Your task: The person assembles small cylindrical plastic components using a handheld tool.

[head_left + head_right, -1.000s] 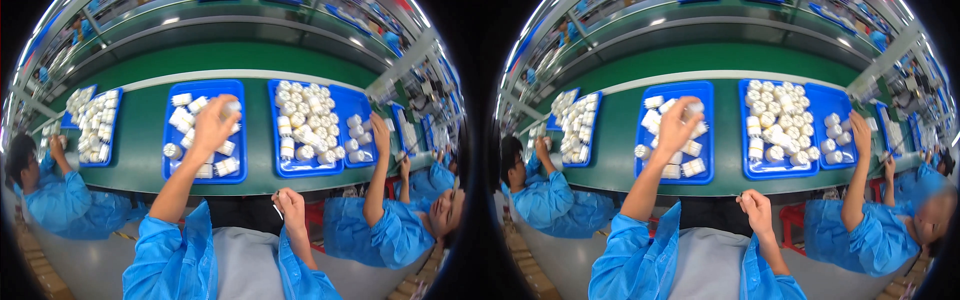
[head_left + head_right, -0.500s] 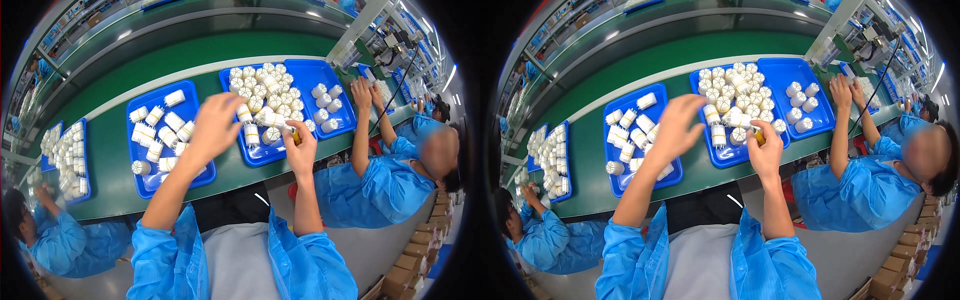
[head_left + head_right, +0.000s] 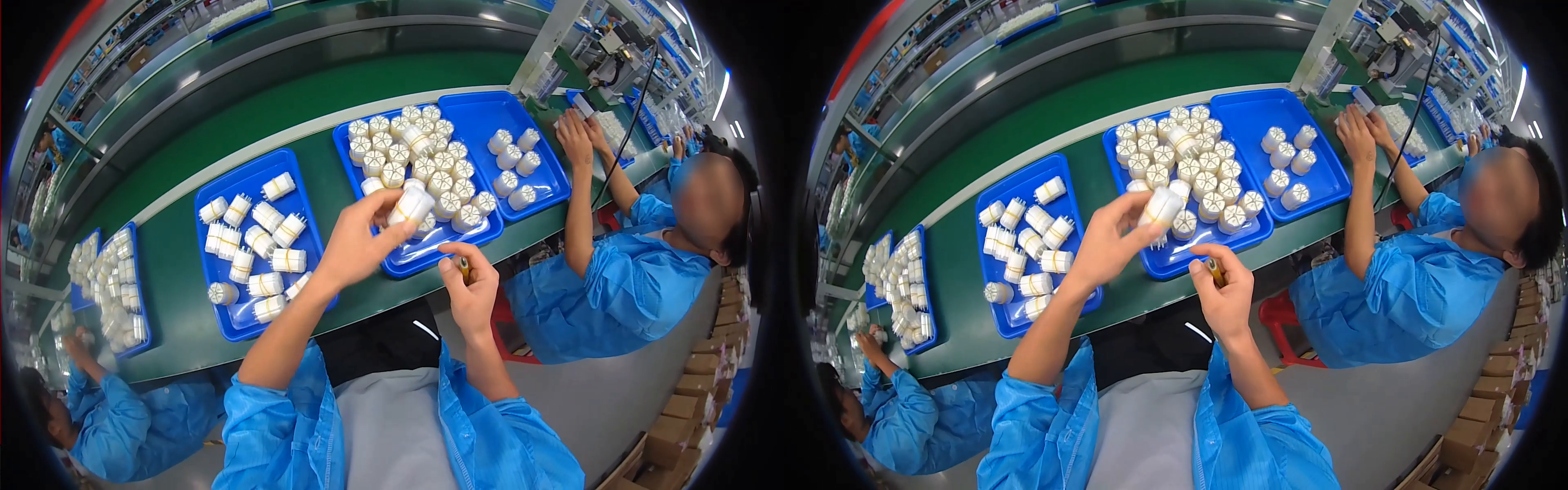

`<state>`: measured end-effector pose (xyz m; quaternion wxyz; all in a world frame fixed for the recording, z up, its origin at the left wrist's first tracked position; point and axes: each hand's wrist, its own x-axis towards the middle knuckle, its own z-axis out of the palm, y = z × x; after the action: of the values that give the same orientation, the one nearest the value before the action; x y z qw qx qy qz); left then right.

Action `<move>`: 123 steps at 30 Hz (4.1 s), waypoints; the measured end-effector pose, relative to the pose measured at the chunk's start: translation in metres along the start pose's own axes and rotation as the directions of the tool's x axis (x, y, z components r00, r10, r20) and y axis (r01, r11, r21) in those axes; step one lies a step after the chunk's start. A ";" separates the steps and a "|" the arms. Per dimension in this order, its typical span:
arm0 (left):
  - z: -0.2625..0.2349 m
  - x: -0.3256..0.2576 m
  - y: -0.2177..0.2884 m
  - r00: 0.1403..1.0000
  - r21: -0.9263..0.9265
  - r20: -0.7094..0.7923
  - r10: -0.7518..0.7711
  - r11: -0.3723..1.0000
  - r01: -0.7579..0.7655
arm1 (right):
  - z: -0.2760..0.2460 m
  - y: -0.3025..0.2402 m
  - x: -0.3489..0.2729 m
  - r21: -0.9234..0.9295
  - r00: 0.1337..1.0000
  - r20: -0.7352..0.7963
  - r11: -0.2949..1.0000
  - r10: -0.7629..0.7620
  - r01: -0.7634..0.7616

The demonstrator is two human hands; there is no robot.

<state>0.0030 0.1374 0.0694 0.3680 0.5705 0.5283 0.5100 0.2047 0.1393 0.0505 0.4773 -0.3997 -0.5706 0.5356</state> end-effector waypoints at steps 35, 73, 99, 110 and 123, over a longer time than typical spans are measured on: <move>0.004 -0.086 -0.006 0.863 -0.240 -0.109 0.493 0.829 -0.504 | 0.031 -0.009 -0.012 0.001 0.719 0.268 0.747 -0.641 0.665; -0.005 -0.114 -0.004 0.951 0.045 -0.310 -0.012 0.999 0.028 | 0.022 0.009 -0.015 0.549 0.948 0.212 0.831 -0.238 0.086; 0.000 -0.113 0.009 0.938 -0.859 0.088 -0.334 0.451 0.242 | 0.024 0.015 -0.012 0.527 0.954 0.227 0.848 -0.195 0.048; 0.002 -0.127 -0.005 0.979 -0.334 -0.151 -0.136 0.939 0.079 | 0.027 -0.008 -0.009 -0.033 0.808 0.572 0.988 0.145 -0.154; -0.003 -0.114 -0.007 0.940 -0.001 -0.204 0.275 0.960 -0.281 | 0.032 -0.022 -0.008 -0.107 0.815 0.558 0.960 -0.158 0.260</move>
<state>0.0073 0.0263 0.0414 0.2455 0.5791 0.4692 0.6198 0.1762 0.1216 0.0726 0.3139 -0.2069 -0.7686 0.5176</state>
